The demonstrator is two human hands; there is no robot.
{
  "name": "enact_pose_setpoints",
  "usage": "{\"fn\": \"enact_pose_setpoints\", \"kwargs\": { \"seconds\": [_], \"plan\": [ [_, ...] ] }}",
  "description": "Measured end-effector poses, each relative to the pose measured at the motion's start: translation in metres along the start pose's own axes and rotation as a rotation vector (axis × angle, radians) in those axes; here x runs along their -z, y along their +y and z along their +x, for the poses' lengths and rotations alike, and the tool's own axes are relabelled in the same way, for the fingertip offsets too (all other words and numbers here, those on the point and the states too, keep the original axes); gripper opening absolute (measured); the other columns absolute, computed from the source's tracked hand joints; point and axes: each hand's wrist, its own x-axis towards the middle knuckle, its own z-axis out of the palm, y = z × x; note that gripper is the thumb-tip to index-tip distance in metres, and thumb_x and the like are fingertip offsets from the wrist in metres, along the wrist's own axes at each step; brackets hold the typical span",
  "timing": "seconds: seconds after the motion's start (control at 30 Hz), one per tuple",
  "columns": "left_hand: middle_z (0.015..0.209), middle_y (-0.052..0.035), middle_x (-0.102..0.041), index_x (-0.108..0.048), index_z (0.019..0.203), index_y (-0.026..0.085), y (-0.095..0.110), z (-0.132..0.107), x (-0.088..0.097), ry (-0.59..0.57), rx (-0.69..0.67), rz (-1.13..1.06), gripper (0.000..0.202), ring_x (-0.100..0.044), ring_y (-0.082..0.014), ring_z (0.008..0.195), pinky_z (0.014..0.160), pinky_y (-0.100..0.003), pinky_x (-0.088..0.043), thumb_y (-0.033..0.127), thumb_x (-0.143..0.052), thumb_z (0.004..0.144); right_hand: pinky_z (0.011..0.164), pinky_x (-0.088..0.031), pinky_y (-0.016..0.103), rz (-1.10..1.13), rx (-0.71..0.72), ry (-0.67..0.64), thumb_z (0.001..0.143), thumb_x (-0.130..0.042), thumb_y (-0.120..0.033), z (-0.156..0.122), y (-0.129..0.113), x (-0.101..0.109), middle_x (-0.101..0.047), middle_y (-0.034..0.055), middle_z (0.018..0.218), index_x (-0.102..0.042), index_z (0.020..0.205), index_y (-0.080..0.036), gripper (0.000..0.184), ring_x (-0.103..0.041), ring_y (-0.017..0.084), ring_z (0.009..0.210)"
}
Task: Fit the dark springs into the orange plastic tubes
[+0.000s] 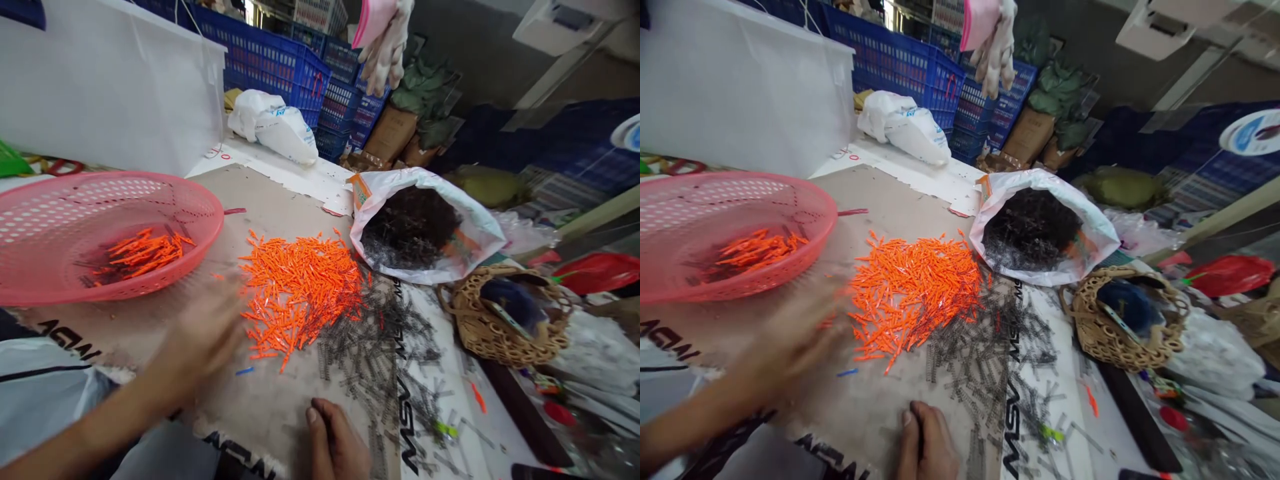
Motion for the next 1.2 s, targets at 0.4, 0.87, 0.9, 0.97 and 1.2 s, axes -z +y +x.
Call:
{"fn": "enact_pose_setpoints", "kwargs": {
  "seconds": [0.4,0.87,0.9,0.97,1.2],
  "plan": [
    [0.149,-0.0029,-0.049,-0.037,0.146,0.034,0.048,-0.044,-0.064,-0.359,-0.327,-0.057,0.061,-0.035,-0.0293,0.14,0.118,-0.051,-0.012,0.042,-0.059,0.09,0.066,-0.042,0.031,-0.555,0.218,-0.059,0.099,-0.033,-0.024,0.046,0.001,0.001,-0.065,0.0086,0.078,-0.062,0.087,-0.019,0.032,-0.063,0.023,0.073],
    [0.1,-0.0079,-0.07,-0.071,0.091,0.021,0.065,-0.03,-0.058,-0.166,-0.123,-0.186,0.023,-0.058,-0.0256,0.103,0.091,-0.04,-0.046,0.021,-0.048,0.094,0.074,-0.042,0.03,-0.337,0.224,0.015,0.1,-0.036,-0.031,-0.012,0.009,0.015,-0.062,0.0039,0.08,-0.055,0.087,-0.022,0.025,-0.059,0.021,0.078],
    [0.087,-0.0074,-0.069,-0.07,0.081,0.02,0.074,-0.023,-0.058,-0.208,-0.097,-0.156,0.022,-0.059,-0.0253,0.091,0.083,-0.04,-0.048,0.022,-0.052,0.092,0.074,-0.042,0.031,-0.355,0.224,0.002,0.1,-0.037,-0.033,-0.011,0.008,0.015,-0.062,0.0048,0.083,-0.056,0.089,-0.022,0.024,-0.059,0.021,0.08],
    [0.08,-0.0085,-0.068,-0.069,0.077,0.017,0.089,-0.011,-0.06,-0.338,-0.064,-0.053,0.017,-0.058,-0.0271,0.083,0.077,-0.043,-0.047,0.021,-0.058,0.088,0.073,-0.042,0.032,-0.391,0.229,-0.034,0.099,-0.04,-0.035,-0.006,0.004,0.014,-0.064,0.0066,0.089,-0.058,0.096,-0.022,0.024,-0.059,0.023,0.083],
    [0.077,-0.0119,-0.07,-0.068,0.07,0.016,0.092,0.004,-0.061,-0.524,0.105,-0.09,0.025,-0.062,-0.0276,0.08,0.068,-0.036,-0.047,0.009,-0.049,0.086,0.069,-0.042,0.03,-0.279,0.145,-0.139,0.096,-0.042,-0.022,0.008,-0.009,0.006,-0.062,0.0043,0.077,-0.062,0.082,-0.021,0.025,-0.058,0.02,0.075]
  ]
}}
